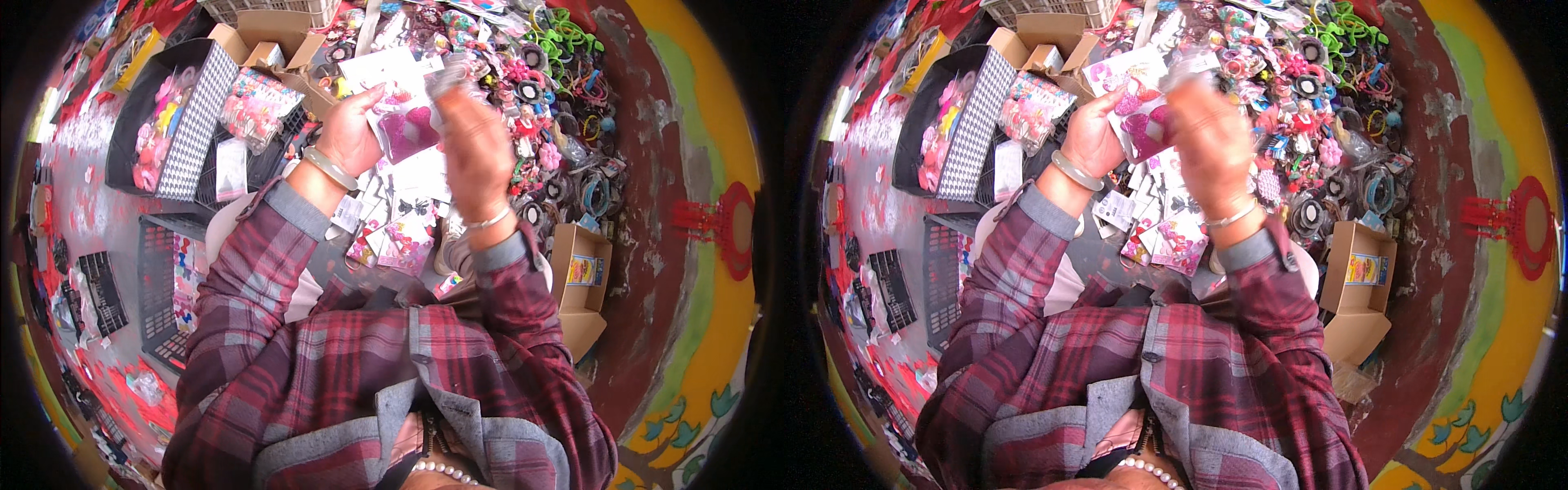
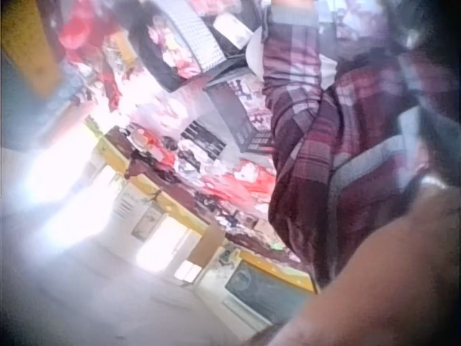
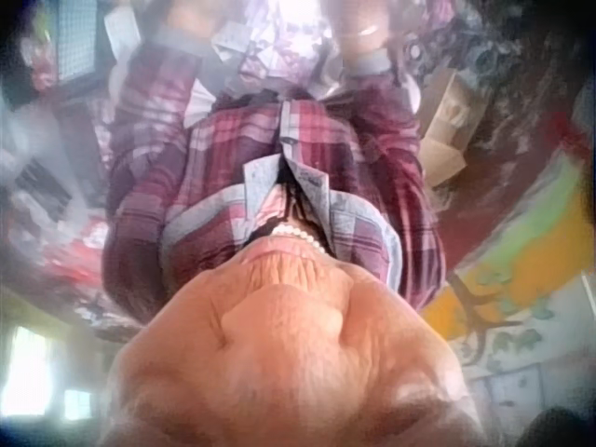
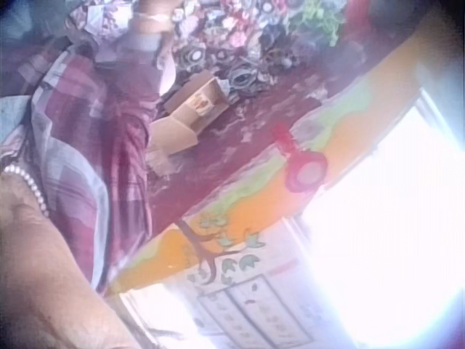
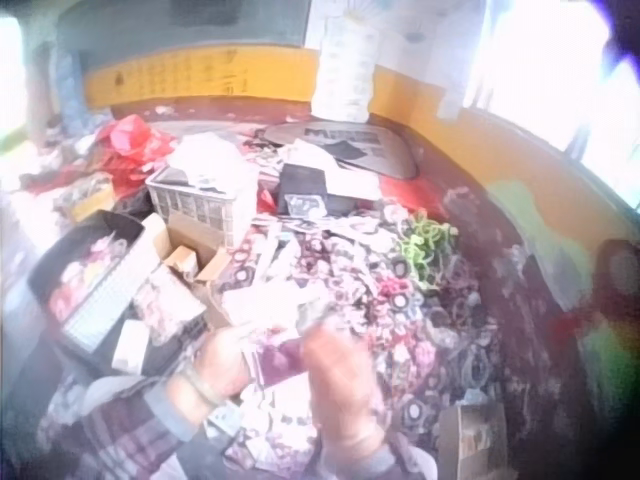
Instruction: The person sits on the floor surrounded by hair accessories and uses a cloth to wipe and clean packaged items, including hair clips and bows. They handle the items one by one, wiping them down and placing them into a nearby crate.
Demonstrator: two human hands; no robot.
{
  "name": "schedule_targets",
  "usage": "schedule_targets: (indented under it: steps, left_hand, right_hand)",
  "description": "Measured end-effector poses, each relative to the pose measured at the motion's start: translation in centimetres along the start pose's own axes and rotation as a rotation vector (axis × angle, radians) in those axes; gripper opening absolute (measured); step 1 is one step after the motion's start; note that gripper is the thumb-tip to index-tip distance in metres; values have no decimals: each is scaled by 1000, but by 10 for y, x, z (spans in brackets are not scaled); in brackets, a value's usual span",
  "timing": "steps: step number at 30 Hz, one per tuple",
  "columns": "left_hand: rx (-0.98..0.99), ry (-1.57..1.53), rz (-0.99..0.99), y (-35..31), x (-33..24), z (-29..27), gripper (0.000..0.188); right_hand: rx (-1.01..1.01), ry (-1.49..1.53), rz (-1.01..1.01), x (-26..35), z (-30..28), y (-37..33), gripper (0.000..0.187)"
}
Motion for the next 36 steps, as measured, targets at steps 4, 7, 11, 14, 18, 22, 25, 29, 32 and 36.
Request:
schedule_targets:
  steps: [4, 7, 11, 14, 18, 22, 25, 29, 32, 36]
  left_hand:
    - [277, -74, 3, 2, -16, -17, 34]
    - [213, 684, 494, -16, -24, 4, 29]
    - [78, 729, 737, -37, -61, 15, 30]
    - [182, -154, 610, -64, -94, 19, 26]
    - [76, -109, 858, -127, -130, -13, 27]
    - [-128, -130, 955, -236, -160, -78, 29]
    - [-403, -55, 1090, -330, -176, -143, 31]
    - [-744, -24, 1296, -459, -170, -222, 27]
    - [-1013, -209, 1371, -524, -156, -272, 23]
    - [-1371, -396, 1248, -551, -132, -351, 26]
  right_hand:
    - [219, 40, -156, 31, 26, -16, 32]
    - [165, -101, 1, -7, 22, -20, 31]
    - [233, 164, 504, -47, 28, -39, 20]
    - [342, 147, 480, -33, 42, -48, 20]
    - [479, 97, 400, -22, 57, -61, 20]
    - [555, 62, 387, -18, 65, -80, 22]
    - [632, 37, 422, -10, 69, -97, 23]
    - [725, -38, 347, -11, 73, -125, 24]
    - [829, -115, 396, -14, 81, -144, 25]
    - [905, -110, 355, -15, 93, -158, 25]
Point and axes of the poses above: each hand's wrist, its own y-axis towards the middle knuckle, its own z-axis out of the palm, x = y × z, the point moved 1 cm from there along y, towards the middle knuckle, and after that the axes turned 3 degrees about -y, right-handed, at the moved point
